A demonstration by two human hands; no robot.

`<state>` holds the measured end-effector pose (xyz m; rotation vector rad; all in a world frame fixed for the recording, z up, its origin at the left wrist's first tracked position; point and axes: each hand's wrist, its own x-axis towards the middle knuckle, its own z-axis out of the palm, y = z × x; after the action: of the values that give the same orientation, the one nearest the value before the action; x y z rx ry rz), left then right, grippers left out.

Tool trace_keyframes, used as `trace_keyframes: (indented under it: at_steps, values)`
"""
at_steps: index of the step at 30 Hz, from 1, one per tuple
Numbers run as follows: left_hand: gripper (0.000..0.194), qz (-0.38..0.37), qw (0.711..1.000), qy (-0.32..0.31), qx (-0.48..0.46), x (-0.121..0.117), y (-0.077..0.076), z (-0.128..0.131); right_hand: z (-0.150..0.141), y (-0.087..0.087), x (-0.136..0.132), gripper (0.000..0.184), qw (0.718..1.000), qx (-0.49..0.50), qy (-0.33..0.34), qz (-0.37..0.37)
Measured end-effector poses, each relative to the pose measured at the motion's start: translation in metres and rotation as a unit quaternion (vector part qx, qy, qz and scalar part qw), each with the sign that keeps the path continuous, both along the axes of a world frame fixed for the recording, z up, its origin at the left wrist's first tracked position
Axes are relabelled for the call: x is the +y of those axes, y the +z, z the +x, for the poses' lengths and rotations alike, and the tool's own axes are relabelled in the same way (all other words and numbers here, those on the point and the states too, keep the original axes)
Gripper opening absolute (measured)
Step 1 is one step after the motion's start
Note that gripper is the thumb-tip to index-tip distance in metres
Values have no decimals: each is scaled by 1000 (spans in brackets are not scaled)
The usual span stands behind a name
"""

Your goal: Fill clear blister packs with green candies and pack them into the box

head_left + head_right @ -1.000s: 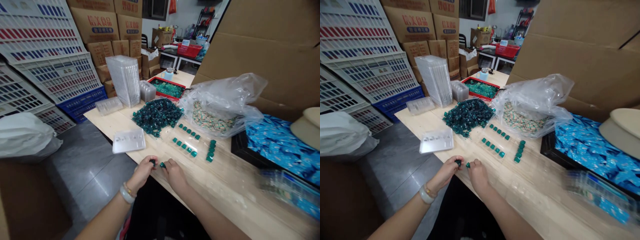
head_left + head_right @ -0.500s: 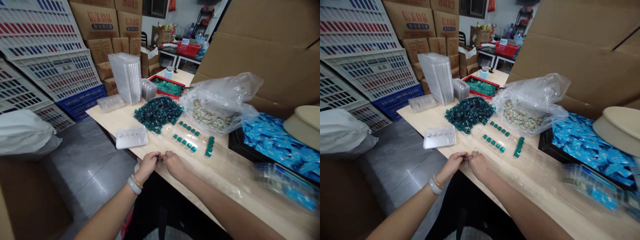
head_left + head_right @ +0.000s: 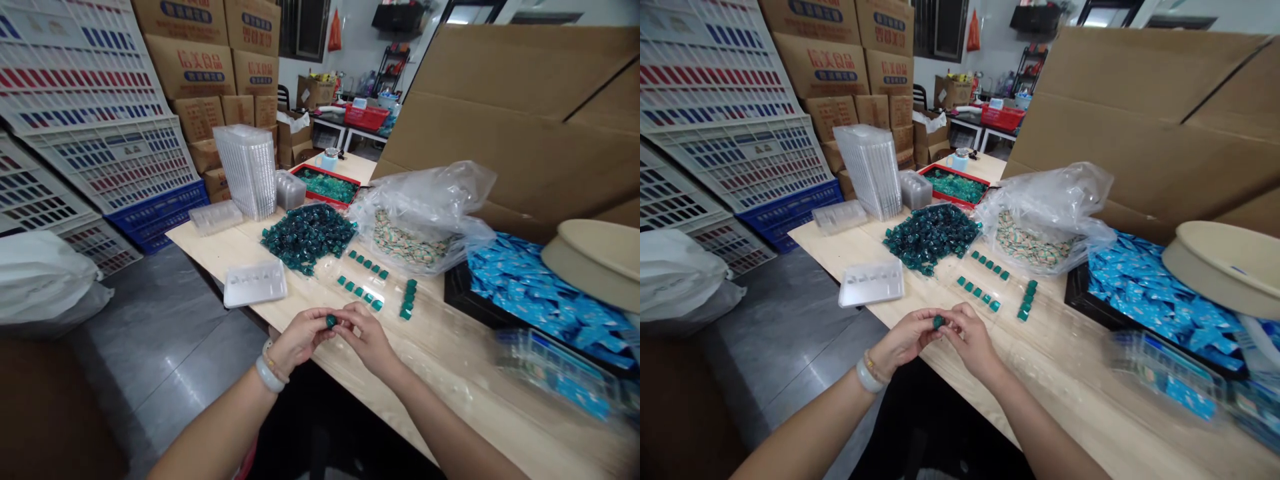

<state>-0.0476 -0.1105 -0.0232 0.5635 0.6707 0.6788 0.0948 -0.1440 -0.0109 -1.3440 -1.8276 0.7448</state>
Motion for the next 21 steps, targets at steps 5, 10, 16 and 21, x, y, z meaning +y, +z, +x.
trace_keyframes:
  at_steps: [5,10,16,21]
  values:
    - [24,-12,997,-68,-20,6,3,1,9,-2,-1,24,997,-56,31,43]
    - [25,199,955,-41,216,13,-3,-7,15,-1,3,19,987,-142,-26,65]
    - [19,550,709,-114,426,9,-33,-19,-4,-25,3,16,917,-394,-4,-55]
    - [14,591,656,-139,448,7,-34,-17,-11,-36,-8,16,899,-435,-1,-54]
